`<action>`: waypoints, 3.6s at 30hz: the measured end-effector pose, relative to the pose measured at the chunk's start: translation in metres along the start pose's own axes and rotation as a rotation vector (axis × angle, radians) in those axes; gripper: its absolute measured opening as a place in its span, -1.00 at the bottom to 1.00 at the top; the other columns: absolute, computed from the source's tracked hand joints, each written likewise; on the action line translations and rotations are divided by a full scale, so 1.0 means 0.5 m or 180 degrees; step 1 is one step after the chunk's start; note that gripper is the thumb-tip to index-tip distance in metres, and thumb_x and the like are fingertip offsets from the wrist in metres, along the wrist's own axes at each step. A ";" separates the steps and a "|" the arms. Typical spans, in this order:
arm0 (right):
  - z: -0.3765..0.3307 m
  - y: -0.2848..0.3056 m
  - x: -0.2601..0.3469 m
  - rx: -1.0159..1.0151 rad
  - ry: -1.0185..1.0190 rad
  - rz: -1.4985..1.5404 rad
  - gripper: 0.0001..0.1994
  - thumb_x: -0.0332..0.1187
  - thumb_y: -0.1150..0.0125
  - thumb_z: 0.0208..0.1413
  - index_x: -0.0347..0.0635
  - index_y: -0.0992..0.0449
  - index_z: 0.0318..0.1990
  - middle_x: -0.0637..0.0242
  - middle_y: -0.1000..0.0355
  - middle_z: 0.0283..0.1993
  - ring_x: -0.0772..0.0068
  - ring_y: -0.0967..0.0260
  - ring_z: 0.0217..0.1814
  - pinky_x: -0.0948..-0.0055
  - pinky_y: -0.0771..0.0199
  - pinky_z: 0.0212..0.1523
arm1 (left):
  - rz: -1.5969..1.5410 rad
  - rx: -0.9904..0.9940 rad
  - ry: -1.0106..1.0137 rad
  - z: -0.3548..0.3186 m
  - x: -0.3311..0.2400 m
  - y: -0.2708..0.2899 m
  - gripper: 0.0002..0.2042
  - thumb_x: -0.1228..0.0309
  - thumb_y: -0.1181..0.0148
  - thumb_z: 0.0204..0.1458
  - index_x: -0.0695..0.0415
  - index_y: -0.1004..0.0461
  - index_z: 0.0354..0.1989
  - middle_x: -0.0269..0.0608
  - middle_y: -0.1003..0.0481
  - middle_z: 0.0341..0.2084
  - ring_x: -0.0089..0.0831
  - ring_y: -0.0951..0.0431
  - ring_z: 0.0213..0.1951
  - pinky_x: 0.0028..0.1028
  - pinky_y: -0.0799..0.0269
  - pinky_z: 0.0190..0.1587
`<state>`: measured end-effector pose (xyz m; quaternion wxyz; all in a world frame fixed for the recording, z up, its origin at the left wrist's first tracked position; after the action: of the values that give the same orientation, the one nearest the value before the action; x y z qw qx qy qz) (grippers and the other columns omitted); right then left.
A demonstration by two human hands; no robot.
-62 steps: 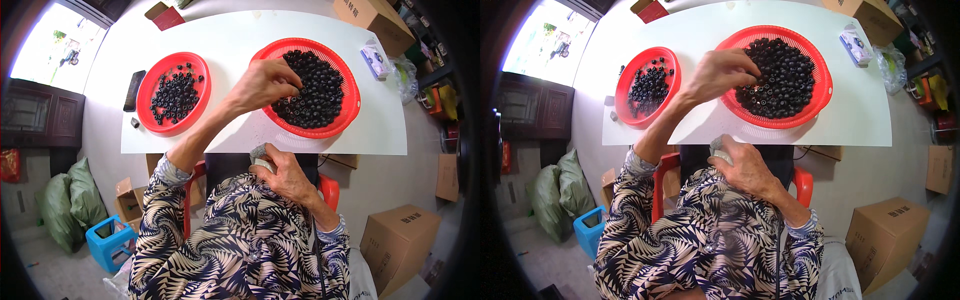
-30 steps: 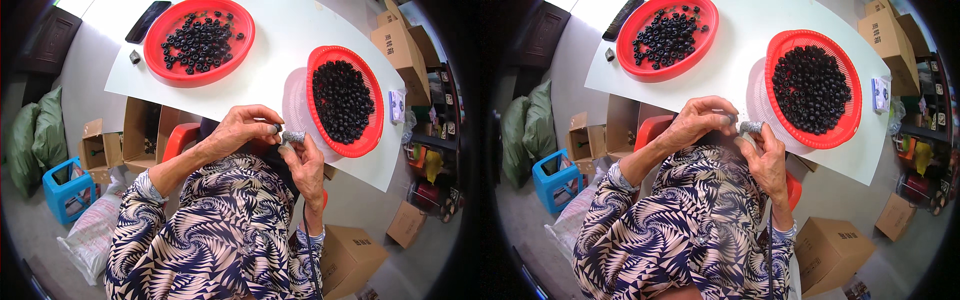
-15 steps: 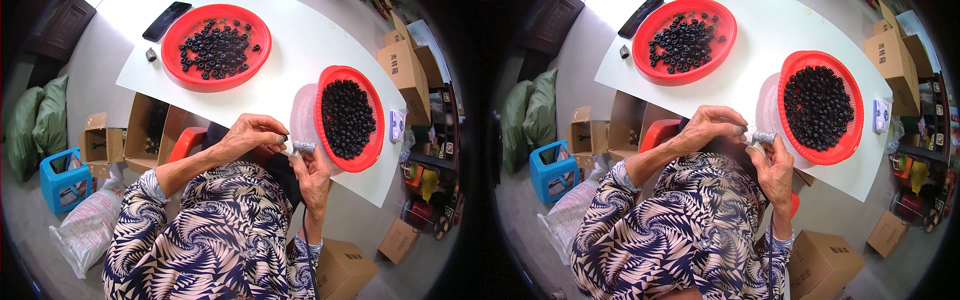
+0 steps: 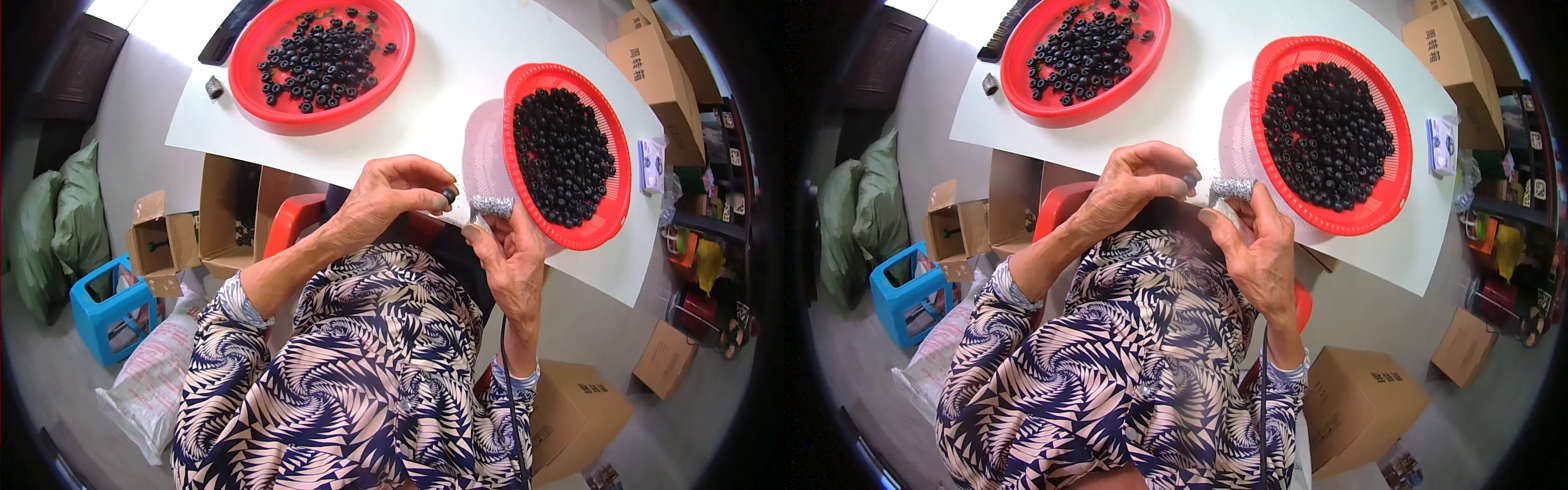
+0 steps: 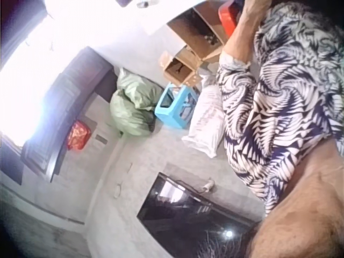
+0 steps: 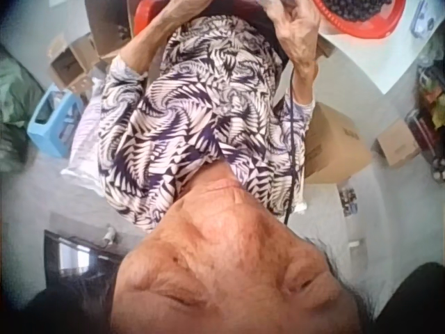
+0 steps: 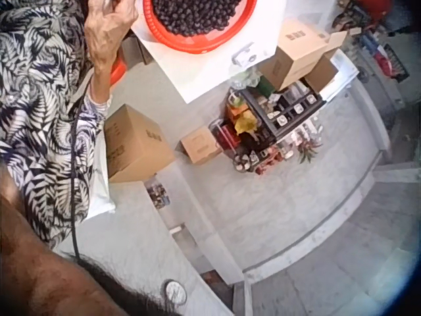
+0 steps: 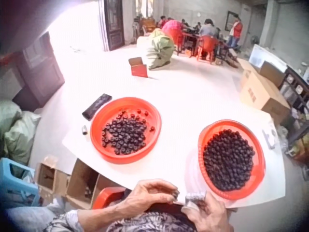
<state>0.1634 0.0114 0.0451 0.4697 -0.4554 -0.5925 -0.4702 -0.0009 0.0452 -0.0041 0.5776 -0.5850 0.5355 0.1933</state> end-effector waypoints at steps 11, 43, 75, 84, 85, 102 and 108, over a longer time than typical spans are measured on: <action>-0.012 -0.002 -0.015 0.0023 -0.0094 -0.0049 -0.72 -0.42 -0.28 -0.02 -0.41 -0.31 -0.28 0.13 -0.48 -0.37 0.57 -0.40 -0.32 0.56 -0.43 -0.31 | -0.0932 0.0387 0.0407 -0.007 0.016 -0.024 -0.83 0.65 -0.15 -0.08 0.31 -0.47 -0.27 -0.20 -0.43 -0.27 -0.49 -0.43 -0.21 -0.51 -0.36 -0.08; -0.026 0.010 -0.030 -0.0074 -0.0320 -0.0138 -0.76 -0.44 -0.23 0.04 -0.41 -0.32 -0.25 0.16 -0.48 -0.31 0.58 -0.39 -0.29 0.59 -0.43 -0.29 | -0.0140 0.0502 -0.0086 -0.009 0.017 -0.020 -0.89 0.57 -0.05 0.04 0.29 -0.46 -0.28 -0.22 -0.43 -0.37 -0.54 -0.48 -0.34 -0.55 -0.43 -0.24; -0.032 -0.004 -0.018 -0.0016 -0.0197 -0.0020 -0.71 -0.45 -0.27 -0.02 -0.45 -0.30 -0.27 0.08 -0.49 -0.32 0.54 -0.42 -0.27 0.55 -0.44 -0.27 | -0.0791 0.0579 0.0219 -0.009 0.026 -0.030 -0.85 0.69 -0.13 -0.09 0.26 -0.48 -0.32 -0.21 -0.40 -0.28 -0.50 -0.42 -0.22 -0.52 -0.40 -0.11; -0.033 -0.011 -0.009 -0.0062 -0.0050 -0.0222 -0.70 -0.44 -0.28 -0.03 -0.46 -0.30 -0.26 0.06 -0.49 -0.35 0.53 -0.42 -0.31 0.54 -0.44 -0.32 | -0.0693 0.0501 0.0254 -0.012 0.027 -0.029 -0.83 0.68 -0.16 -0.10 0.25 -0.47 -0.29 -0.25 -0.40 -0.25 -0.53 -0.42 -0.18 -0.53 -0.38 -0.06; -0.033 -0.011 -0.006 -0.0088 -0.0011 -0.0236 -0.69 -0.44 -0.28 -0.03 -0.46 -0.30 -0.26 0.06 -0.49 -0.35 0.52 -0.43 -0.32 0.53 -0.44 -0.33 | -0.0693 0.0505 0.0261 -0.012 0.025 -0.030 -0.83 0.68 -0.16 -0.10 0.25 -0.47 -0.29 -0.25 -0.40 -0.25 -0.53 -0.42 -0.18 -0.53 -0.38 -0.06; -0.031 -0.009 -0.012 -0.0038 0.0026 -0.0345 -0.70 -0.42 -0.28 -0.03 -0.44 -0.30 -0.29 0.01 -0.50 -0.37 0.41 -0.48 -0.33 0.48 -0.46 -0.32 | -0.0543 0.0502 0.0243 -0.011 0.027 -0.026 -0.82 0.67 -0.19 -0.09 0.26 -0.46 -0.27 -0.23 -0.40 -0.21 -0.53 -0.44 -0.17 -0.55 -0.40 -0.04; -0.032 -0.009 -0.015 -0.0067 0.0067 -0.0349 -0.70 -0.42 -0.27 -0.03 -0.44 -0.29 -0.30 0.01 -0.49 -0.37 0.41 -0.48 -0.33 0.47 -0.46 -0.32 | -0.0511 0.0462 0.0241 -0.011 0.027 -0.024 -0.82 0.68 -0.18 -0.10 0.27 -0.46 -0.28 -0.23 -0.41 -0.21 -0.53 -0.44 -0.17 -0.55 -0.40 -0.04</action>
<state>0.1619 -0.0058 0.0389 0.4445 -0.4222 -0.6066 -0.5061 0.0121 0.0317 -0.0084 0.6114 -0.5895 0.5210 0.0849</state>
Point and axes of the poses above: each hand's wrist, its own z-axis towards the middle knuckle, its own y-axis out of the back of the hand, x = y × z, the point moved 4 cm from there along z, towards the middle knuckle
